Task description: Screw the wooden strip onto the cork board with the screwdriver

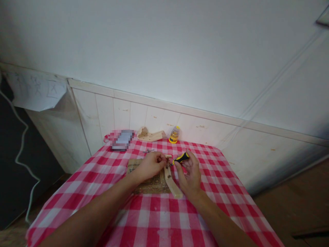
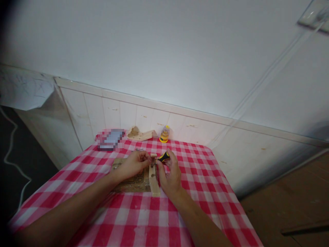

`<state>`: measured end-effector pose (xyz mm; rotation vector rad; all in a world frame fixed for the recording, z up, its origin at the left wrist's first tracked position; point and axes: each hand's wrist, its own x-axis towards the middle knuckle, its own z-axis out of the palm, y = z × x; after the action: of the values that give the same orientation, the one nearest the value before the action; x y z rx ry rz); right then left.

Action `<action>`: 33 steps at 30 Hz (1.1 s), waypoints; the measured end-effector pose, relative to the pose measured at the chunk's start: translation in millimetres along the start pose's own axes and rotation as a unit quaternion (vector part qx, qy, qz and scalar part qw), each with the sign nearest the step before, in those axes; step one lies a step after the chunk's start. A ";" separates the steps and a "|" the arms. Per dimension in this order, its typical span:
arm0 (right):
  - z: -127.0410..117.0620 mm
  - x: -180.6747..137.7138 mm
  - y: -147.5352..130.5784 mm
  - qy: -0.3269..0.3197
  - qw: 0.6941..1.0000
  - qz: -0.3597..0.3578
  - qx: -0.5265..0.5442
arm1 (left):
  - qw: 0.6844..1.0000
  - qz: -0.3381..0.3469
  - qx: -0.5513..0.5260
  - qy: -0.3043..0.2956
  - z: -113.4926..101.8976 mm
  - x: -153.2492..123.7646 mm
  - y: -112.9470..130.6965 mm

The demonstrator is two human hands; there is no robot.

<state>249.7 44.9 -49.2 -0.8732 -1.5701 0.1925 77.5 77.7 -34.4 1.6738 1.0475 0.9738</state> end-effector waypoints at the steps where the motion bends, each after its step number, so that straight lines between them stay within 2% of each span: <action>1: 1.1 -0.4 1.1 -0.002 1.000 0.002 0.008 | 1.000 -0.003 0.017 0.008 0.0 0.1 0.6; 5: 4.4 -1.7 6.8 -0.015 1.000 0.006 0.023 | 0.996 -0.012 0.085 -0.015 -0.7 0.8 0.9; 9: 4.3 -1.2 9.9 -0.030 0.999 0.006 0.017 | 0.990 0.012 0.133 -0.033 -1.4 1.3 -1.4; 13: 2.6 0.9 7.8 -0.046 0.998 0.022 0.025 | 0.992 0.030 0.113 -0.044 -0.6 1.1 -6.3; 25: 3.9 0.5 7.2 -0.060 0.997 0.029 0.049 | 0.994 0.020 0.085 -0.062 -0.1 3.0 -7.3; 29: 4.2 1.2 4.0 -0.041 0.996 0.042 0.072 | 0.995 0.012 0.081 -0.059 -0.4 1.1 -4.8; 33: -7.0 21.3 2.8 0.006 0.993 0.068 0.101 | 0.993 -0.006 0.106 -0.043 2.0 0.8 -0.2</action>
<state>258.4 57.6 -32.6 -0.8198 -1.4516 0.4352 79.6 78.0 -35.0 1.8618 1.1339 0.7979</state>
